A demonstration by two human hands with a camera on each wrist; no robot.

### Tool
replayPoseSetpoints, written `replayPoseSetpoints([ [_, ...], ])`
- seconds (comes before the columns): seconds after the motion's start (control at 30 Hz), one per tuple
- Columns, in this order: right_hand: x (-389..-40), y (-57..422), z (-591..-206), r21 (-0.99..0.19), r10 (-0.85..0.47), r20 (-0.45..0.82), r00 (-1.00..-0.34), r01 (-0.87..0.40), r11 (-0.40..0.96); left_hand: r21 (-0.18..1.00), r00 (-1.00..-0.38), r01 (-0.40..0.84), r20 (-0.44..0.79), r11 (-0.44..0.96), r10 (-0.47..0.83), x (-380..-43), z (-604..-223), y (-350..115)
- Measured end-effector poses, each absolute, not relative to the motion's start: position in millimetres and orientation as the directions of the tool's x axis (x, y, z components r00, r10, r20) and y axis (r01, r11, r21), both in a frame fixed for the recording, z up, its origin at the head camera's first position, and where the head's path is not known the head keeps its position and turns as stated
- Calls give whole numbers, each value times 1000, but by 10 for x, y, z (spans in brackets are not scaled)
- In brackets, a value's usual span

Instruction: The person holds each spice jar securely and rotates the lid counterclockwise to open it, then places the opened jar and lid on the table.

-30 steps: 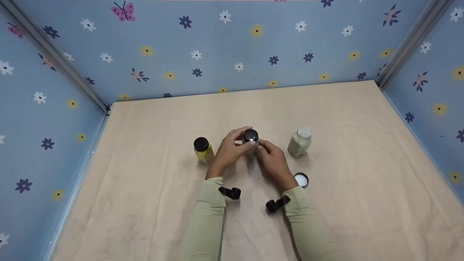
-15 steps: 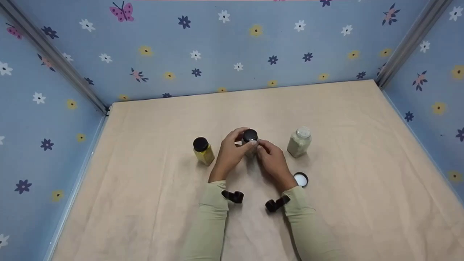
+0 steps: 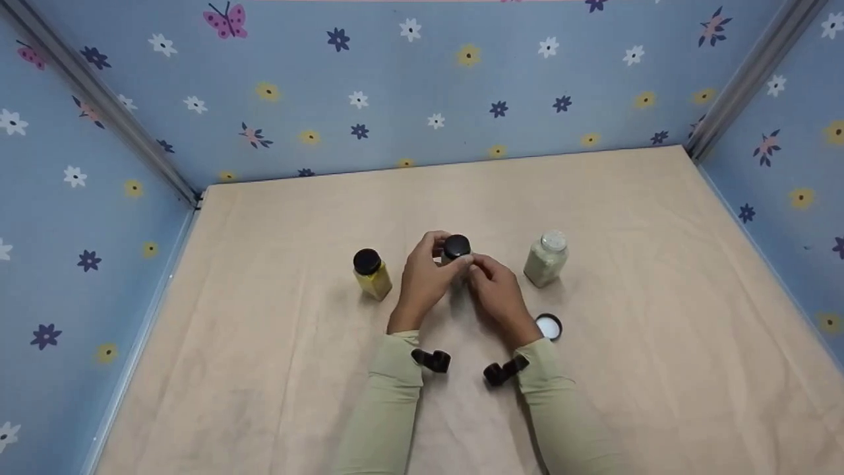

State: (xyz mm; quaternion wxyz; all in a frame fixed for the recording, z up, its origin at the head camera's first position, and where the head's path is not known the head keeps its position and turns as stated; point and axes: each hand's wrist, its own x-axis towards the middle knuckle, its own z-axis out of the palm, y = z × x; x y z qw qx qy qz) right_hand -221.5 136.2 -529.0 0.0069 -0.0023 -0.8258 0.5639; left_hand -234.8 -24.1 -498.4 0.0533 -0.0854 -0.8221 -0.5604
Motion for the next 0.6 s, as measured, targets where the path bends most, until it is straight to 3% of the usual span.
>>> replayPoseSetpoints([
  [0.6,-2207,1354,-5306,-924,6,36,-999,-31,380,949,-930,207,115,239,349,-2456,-4927,-534],
])
